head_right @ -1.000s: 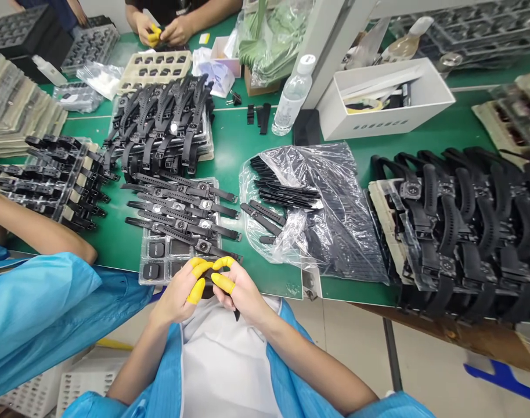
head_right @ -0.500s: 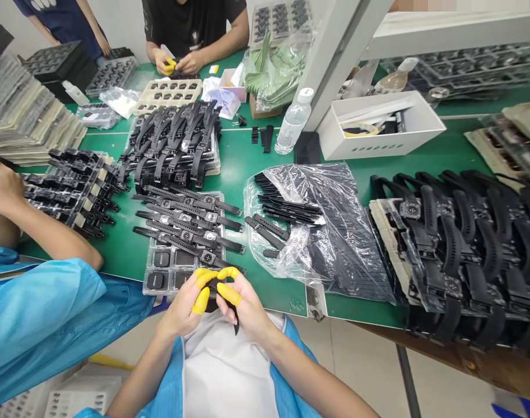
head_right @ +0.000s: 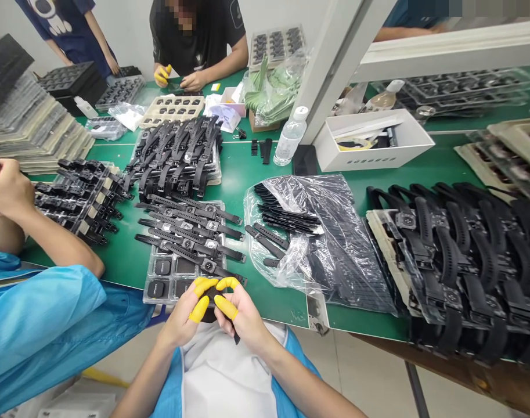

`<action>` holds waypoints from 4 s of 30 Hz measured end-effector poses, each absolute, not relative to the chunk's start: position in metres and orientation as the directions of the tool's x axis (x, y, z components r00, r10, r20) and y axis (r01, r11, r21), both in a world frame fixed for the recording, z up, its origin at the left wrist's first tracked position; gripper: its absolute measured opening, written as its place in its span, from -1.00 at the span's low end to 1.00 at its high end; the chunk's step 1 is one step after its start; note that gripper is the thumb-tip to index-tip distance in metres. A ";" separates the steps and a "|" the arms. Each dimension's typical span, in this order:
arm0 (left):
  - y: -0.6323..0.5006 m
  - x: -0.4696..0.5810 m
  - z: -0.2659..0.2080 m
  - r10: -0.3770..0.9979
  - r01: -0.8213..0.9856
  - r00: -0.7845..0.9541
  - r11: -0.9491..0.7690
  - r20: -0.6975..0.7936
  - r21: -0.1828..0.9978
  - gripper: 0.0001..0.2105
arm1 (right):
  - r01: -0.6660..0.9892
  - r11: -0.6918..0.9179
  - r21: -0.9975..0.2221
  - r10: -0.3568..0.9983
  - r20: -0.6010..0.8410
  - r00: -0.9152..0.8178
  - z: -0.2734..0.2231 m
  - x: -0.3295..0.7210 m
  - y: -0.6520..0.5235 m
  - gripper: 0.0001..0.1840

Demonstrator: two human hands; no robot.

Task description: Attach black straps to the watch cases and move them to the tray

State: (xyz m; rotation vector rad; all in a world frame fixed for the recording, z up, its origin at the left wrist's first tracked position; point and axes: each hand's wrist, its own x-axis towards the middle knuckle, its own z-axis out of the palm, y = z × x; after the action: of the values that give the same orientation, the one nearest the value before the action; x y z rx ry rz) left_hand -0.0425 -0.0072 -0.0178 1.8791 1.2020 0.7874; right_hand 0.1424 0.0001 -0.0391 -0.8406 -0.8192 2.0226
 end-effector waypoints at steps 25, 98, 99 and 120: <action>0.003 -0.050 -0.013 0.984 -0.014 -0.109 0.143 -0.144 0.990 -0.63 | -0.222 -0.582 -0.783 0.721 -0.370 -0.585 -0.036 0.160 -0.001 -0.48; 0.028 -0.141 0.027 0.921 0.883 0.385 -0.388 0.065 0.263 -0.76 | 0.568 0.364 -0.738 0.850 0.014 -0.526 -0.022 0.157 0.022 -0.68; 0.035 -0.145 0.029 0.924 0.888 0.379 -0.378 0.048 0.261 -0.76 | 0.615 0.387 -0.687 0.847 0.002 -0.531 -0.021 0.152 0.026 -0.69; 0.005 -0.061 0.002 0.876 0.444 0.418 -0.430 0.242 0.786 -0.80 | -0.049 -0.069 -0.996 0.882 -0.039 -0.470 -0.009 0.142 0.030 -0.61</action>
State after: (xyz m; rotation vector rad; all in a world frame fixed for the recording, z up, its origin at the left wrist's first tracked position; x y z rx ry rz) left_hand -0.0612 0.0053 0.0017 2.0386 1.1134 0.8731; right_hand 0.1422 0.0299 -0.0092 -0.9305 -1.4794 1.6330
